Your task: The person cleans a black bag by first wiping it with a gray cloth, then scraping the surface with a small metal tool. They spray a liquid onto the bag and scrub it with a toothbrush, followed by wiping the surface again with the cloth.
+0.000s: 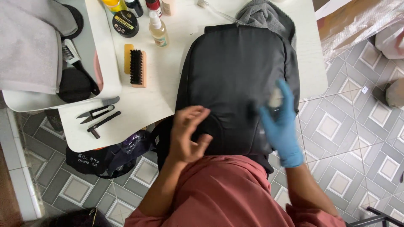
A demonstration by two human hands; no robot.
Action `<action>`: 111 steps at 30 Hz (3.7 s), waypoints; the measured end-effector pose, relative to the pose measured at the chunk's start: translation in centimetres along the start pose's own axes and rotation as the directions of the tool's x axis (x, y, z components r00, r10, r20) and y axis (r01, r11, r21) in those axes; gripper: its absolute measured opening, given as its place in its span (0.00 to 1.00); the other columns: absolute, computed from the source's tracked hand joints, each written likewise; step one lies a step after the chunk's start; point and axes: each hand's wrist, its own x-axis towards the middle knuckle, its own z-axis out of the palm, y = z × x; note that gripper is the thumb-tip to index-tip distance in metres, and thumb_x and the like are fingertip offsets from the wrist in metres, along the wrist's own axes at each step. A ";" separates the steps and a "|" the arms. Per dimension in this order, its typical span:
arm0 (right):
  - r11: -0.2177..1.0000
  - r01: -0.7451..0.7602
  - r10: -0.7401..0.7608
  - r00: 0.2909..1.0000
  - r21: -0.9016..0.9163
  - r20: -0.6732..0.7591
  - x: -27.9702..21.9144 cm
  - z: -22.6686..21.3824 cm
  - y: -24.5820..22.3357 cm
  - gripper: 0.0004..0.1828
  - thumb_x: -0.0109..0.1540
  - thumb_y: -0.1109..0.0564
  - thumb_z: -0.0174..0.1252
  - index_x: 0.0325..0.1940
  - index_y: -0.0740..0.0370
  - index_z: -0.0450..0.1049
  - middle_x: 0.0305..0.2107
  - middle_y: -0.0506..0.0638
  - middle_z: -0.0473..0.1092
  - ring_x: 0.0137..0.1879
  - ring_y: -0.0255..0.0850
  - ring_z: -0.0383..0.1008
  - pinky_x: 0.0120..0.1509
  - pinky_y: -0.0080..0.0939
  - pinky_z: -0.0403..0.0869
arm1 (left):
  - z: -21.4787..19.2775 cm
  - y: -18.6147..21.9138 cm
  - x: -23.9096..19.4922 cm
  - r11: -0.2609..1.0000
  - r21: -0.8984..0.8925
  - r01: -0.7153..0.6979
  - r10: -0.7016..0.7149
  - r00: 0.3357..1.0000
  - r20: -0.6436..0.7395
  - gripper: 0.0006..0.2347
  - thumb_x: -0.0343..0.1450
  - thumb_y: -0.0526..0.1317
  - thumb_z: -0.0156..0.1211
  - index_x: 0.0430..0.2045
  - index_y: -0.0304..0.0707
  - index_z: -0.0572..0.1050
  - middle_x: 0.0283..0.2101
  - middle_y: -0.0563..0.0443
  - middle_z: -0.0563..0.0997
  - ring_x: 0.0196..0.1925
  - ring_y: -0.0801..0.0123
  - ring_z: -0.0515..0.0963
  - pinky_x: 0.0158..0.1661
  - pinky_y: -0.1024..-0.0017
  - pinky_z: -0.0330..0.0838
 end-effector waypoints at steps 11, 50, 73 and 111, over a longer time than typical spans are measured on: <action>0.918 -0.194 0.219 0.975 -0.346 0.034 0.8 -0.3 -1.0 0.34 0.59 0.62 0.61 0.69 0.44 0.66 0.34 0.65 0.77 0.42 0.68 0.78 0.45 0.65 0.75 | -3.9 -3.8 0.7 0.993 0.061 0.097 -0.080 0.967 -0.241 0.18 0.78 0.48 0.48 0.50 0.31 0.77 0.43 0.45 0.77 0.41 0.60 0.77 0.41 0.66 0.73; 0.962 0.036 0.018 0.981 -0.272 0.191 10.4 5.7 -7.0 0.32 0.61 0.62 0.58 0.68 0.47 0.61 0.40 0.64 0.76 0.45 0.66 0.79 0.49 0.68 0.76 | -1.8 -6.9 3.5 0.981 -0.016 0.193 -0.193 0.961 -0.197 0.12 0.79 0.45 0.48 0.46 0.38 0.77 0.40 0.47 0.77 0.37 0.62 0.77 0.36 0.68 0.74; 0.906 0.352 -0.422 0.798 0.234 0.430 6.5 15.2 -14.2 0.37 0.65 0.64 0.54 0.78 0.57 0.55 0.54 0.64 0.72 0.59 0.60 0.76 0.64 0.59 0.74 | -7.0 -4.9 0.0 0.958 0.200 0.205 -0.165 0.966 -0.202 0.22 0.71 0.35 0.65 0.60 0.35 0.69 0.48 0.47 0.76 0.51 0.51 0.78 0.54 0.53 0.70; 0.733 -0.086 0.047 0.996 -0.675 -0.076 34.8 -3.8 9.7 0.20 0.58 0.65 0.50 0.51 0.57 0.78 0.44 0.62 0.75 0.43 0.66 0.77 0.41 0.63 0.76 | -1.0 -5.8 5.0 0.997 0.065 0.040 -0.030 0.990 -0.139 0.10 0.77 0.40 0.51 0.48 0.33 0.70 0.45 0.43 0.73 0.43 0.62 0.74 0.42 0.68 0.70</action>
